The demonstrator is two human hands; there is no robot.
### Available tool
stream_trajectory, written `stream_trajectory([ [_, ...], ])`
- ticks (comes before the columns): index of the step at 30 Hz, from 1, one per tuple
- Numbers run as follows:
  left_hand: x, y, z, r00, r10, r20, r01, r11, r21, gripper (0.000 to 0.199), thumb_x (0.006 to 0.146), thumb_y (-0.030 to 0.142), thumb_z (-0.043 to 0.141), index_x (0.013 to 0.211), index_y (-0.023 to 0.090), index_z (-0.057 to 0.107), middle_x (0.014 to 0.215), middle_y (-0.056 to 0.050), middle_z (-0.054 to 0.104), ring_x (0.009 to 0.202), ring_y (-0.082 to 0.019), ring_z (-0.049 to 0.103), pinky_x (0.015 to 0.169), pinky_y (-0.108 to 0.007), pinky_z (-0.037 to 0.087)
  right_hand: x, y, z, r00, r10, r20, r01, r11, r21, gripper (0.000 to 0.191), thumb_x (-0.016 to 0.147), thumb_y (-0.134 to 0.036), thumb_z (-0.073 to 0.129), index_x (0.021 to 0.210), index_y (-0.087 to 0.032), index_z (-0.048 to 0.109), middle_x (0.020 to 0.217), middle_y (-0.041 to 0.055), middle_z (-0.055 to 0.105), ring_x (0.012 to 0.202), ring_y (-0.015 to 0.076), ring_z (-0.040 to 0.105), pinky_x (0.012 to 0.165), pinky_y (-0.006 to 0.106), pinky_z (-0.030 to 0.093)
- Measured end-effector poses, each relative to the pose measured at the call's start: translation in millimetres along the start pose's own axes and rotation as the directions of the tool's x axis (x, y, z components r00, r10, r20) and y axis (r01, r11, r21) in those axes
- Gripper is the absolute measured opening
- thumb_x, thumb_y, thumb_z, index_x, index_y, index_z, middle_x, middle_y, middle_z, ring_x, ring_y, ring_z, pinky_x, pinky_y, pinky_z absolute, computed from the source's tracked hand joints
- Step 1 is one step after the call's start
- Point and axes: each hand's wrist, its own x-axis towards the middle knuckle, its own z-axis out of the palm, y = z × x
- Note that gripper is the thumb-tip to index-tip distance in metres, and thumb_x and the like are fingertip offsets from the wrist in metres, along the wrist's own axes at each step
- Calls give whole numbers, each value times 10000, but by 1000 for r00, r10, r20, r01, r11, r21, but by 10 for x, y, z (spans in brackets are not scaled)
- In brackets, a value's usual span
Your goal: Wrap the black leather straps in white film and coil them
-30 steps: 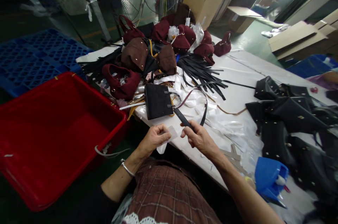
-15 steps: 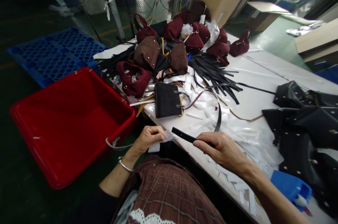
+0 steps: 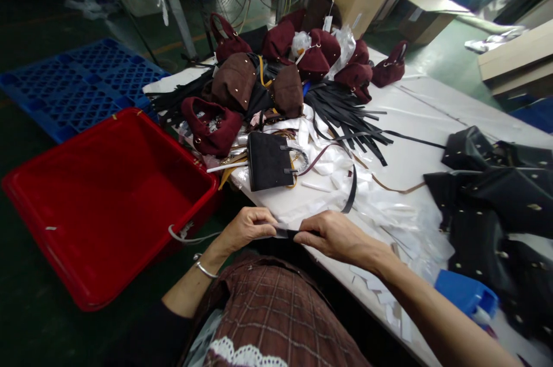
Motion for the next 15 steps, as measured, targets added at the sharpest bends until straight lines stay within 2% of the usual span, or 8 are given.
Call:
stream_trajectory([
  [3, 85, 28, 95, 985, 147, 96, -164, 964, 210, 200, 821, 355, 705, 763, 168, 747, 732, -31, 653, 749, -156, 574, 698, -243, 419, 145, 3, 0, 1000, -13, 27, 14, 999, -49, 343, 915, -437, 512, 769, -198, 709, 651, 26, 656, 541, 102, 459, 535, 253, 225],
  [5, 106, -17, 63, 976, 193, 97, -215, 921, 324, 189, 848, 335, 670, 760, 181, 735, 735, -28, 644, 765, -158, 570, 717, -248, 421, 160, 113, -72, 999, 18, 31, -16, 998, -57, 353, 898, -491, 528, 805, -209, 719, 663, 24, 655, 566, 110, 483, 541, 251, 237],
  [7, 73, -117, -68, 984, 179, 21, -173, 906, 387, 190, 859, 323, 642, 759, 181, 720, 749, -25, 637, 765, -158, 571, 721, -252, 425, 83, 300, -210, 993, 119, -3, -119, 991, -61, 424, 898, -553, 500, 782, -204, 710, 624, 12, 618, 552, 108, 474, 539, 248, 254],
  [10, -62, -286, -328, 989, 53, -138, -3, 939, 343, 206, 842, 346, 638, 765, 167, 706, 760, -22, 654, 754, -159, 582, 723, -254, 434, -99, 549, -460, 962, 243, -128, -254, 964, -77, 502, 905, -596, 454, 711, -190, 677, 563, -9, 542, 528, 101, 442, 536, 246, 270],
  [12, -166, -333, -434, 982, -47, -181, 92, 965, 245, 268, 838, 403, 631, 782, 150, 704, 763, -26, 668, 741, -161, 586, 711, -253, 440, -150, 571, -585, 960, 220, -174, -239, 967, -91, 495, 889, -607, 482, 706, -191, 679, 546, -19, 518, 522, 98, 431, 531, 248, 266],
  [15, -290, -241, -447, 984, -82, -157, 105, 985, 141, 383, 857, 492, 585, 784, 133, 700, 737, -33, 664, 720, -161, 582, 690, -247, 442, -30, 354, -671, 983, 97, -159, -118, 984, -133, 483, 878, -597, 514, 688, -187, 683, 513, -30, 486, 491, 87, 375, 514, 258, 236],
])
